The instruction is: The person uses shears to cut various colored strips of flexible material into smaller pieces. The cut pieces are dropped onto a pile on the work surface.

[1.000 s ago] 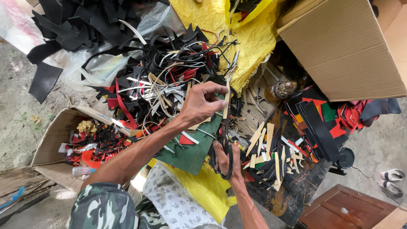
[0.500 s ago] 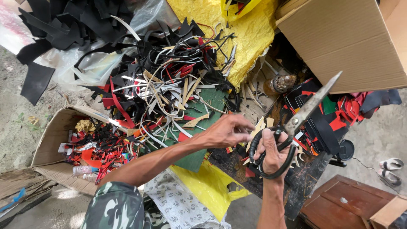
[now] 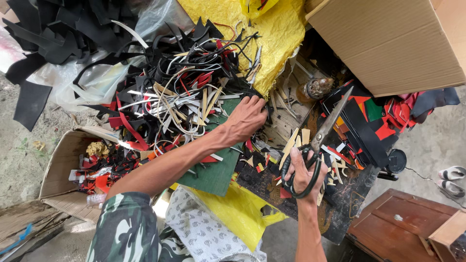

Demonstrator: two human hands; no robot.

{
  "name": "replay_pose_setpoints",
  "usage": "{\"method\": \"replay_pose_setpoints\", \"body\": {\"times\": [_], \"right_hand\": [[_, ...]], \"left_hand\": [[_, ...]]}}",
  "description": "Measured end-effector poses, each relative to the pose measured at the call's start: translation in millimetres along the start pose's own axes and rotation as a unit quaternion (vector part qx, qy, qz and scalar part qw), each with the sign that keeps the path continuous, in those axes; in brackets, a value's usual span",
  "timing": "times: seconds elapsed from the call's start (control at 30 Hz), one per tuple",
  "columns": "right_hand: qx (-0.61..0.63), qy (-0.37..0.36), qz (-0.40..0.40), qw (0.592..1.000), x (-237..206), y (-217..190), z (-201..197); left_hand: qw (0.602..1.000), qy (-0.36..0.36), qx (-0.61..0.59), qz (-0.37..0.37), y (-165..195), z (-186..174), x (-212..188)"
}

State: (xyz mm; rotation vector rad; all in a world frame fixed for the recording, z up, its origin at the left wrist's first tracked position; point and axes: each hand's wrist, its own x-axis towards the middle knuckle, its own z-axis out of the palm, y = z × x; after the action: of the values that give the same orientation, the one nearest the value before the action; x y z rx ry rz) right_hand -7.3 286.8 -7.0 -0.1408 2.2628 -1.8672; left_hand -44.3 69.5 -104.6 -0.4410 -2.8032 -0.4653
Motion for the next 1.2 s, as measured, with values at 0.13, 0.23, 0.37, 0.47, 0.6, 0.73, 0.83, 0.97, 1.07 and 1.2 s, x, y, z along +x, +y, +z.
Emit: {"method": "replay_pose_setpoints", "body": {"times": [0.13,0.23,0.37,0.47,0.6,0.73,0.83,0.97,1.07,1.2], "right_hand": [[-0.042,0.014,0.028,0.999,5.1,6.1,0.1],[-0.034,0.02,0.03,0.999,4.1,7.4,-4.0],[-0.046,0.029,0.034,0.998,1.8,7.8,-13.2],[-0.04,0.035,0.033,0.998,2.5,10.6,-13.5],[-0.045,0.039,0.024,0.998,-2.6,13.8,-14.9],[-0.058,0.047,0.047,0.996,-10.3,18.3,-18.3],[-0.075,0.046,0.046,0.995,-11.5,21.8,-21.2],[-0.056,0.044,0.065,0.995,-6.3,24.5,-19.7],[-0.049,0.038,0.075,0.995,-3.4,26.6,-11.9],[-0.039,0.032,0.07,0.996,-0.9,27.5,-9.3]], "left_hand": [[0.991,-0.129,0.006,-0.013,1.1,-3.9,13.0],[0.989,-0.146,-0.013,0.002,-10.0,-22.6,14.0],[0.977,-0.207,-0.04,-0.032,-35.9,-57.3,-7.7],[0.993,-0.086,-0.076,-0.004,-30.4,-51.0,14.5],[0.995,0.003,-0.011,0.094,-18.9,-13.0,73.2],[0.99,-0.095,0.038,0.096,-22.3,5.8,94.8],[0.989,-0.087,0.014,0.115,-26.3,4.0,95.1],[0.991,-0.079,-0.033,0.105,-40.5,-5.0,75.2],[0.993,-0.002,-0.042,0.111,-36.8,-4.4,69.2],[0.981,-0.137,0.019,0.138,-16.3,7.5,87.1]]}}
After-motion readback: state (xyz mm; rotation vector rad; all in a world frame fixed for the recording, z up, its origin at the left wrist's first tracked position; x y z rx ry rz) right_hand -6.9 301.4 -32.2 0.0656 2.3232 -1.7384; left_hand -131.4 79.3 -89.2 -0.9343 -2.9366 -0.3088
